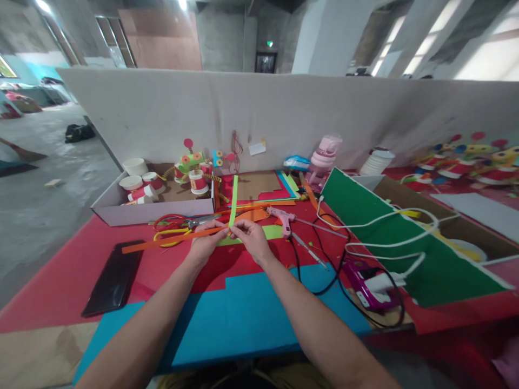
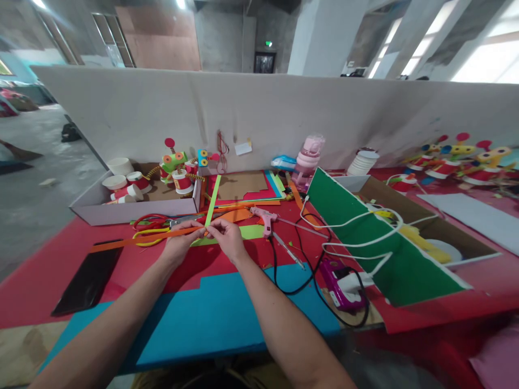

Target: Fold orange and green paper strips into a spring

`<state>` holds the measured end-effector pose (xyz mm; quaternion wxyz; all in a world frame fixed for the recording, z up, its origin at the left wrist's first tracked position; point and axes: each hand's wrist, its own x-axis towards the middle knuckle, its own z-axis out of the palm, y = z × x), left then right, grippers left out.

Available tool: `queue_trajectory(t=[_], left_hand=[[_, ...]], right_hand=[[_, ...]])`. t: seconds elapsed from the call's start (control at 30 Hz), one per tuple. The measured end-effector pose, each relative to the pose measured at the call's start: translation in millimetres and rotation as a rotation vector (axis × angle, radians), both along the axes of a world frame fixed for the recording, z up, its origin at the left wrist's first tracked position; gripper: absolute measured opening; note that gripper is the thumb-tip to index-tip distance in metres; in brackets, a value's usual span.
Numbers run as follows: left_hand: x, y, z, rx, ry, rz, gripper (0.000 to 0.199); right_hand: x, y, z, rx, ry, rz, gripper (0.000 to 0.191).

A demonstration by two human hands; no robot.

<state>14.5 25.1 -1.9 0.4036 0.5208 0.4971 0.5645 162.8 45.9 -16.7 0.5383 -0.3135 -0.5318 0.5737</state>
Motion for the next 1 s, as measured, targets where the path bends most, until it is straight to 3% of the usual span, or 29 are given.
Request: queue_trajectory(t=[0.23,0.4,0.67,1.0], left_hand=[[-1.4,2.2,-2.4,-0.026,0.081,-0.009,0.02],[0.6,1.8,-4.0,-0.045,-0.001,-0.096,0.024],[-2.2,6.0,-11.2,0.034,0.07,-0.033,0.017],[-4.7,9.0,-13.9,-0.093,0.0,-0.149,0.027]], right_hand=[[1.3,3.6,-4.8,-0.057,-0.017,0.048,0.029],[-0.7,5.7,-8.7,-0.069,0.008,0.03,0.031],[-0.1,5.6,-9.9,-0.098,-0.043,0.02,0.032],[0.3,8.9,-14.6,-0.073,-0.076,-0.054,0.031]])
